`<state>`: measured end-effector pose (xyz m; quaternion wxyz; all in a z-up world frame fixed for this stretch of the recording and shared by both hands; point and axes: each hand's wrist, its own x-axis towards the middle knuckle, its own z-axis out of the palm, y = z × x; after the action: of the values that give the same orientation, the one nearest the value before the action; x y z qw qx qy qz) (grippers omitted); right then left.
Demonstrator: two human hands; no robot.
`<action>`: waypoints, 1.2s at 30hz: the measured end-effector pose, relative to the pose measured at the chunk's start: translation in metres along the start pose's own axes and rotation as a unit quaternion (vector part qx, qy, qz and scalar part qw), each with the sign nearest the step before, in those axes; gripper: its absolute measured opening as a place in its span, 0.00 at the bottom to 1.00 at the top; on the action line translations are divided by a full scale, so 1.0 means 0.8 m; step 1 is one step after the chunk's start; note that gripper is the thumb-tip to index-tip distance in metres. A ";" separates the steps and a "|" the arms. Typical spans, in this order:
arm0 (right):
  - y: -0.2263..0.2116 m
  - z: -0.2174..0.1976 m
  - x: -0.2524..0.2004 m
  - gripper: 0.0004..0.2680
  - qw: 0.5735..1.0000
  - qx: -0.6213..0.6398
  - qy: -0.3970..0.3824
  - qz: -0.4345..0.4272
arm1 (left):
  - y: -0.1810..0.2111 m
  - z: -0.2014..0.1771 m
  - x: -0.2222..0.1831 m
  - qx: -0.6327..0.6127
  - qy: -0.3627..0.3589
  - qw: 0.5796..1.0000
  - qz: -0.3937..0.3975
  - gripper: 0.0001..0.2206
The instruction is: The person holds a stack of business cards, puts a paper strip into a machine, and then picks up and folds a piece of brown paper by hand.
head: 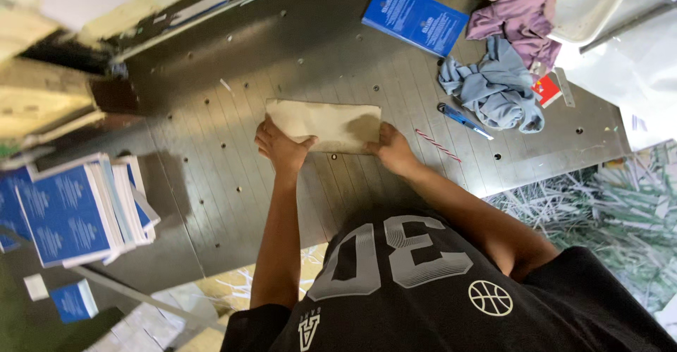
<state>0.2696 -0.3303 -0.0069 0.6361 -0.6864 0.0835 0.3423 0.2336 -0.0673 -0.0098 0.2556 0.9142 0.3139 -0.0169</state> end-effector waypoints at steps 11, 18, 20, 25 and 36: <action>-0.051 -0.163 0.074 0.07 0.894 -0.111 0.401 -0.167 | 0.161 0.072 0.165 -0.335 0.024 0.936 0.103 0.22; -0.054 -0.241 0.109 0.15 0.886 -0.045 0.454 -0.079 | 0.304 0.110 0.231 -0.135 -0.037 0.986 0.092 0.13; -0.052 -0.240 0.111 0.15 0.881 -0.043 0.465 -0.072 | 0.311 0.123 0.241 -0.131 -0.043 0.986 0.088 0.14; -0.045 -0.246 0.115 0.14 0.876 -0.057 0.475 -0.067 | 0.321 0.132 0.243 -0.144 -0.072 0.981 0.105 0.12; -0.041 -0.248 0.122 0.14 0.864 -0.068 0.495 -0.058 | 0.322 0.137 0.240 -0.174 -0.063 0.978 0.100 0.12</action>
<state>0.4331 -0.4777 -0.0450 0.4818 -0.8106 0.3243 -0.0753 0.5518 -0.1845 -0.0243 0.4308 0.8794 0.2026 0.0057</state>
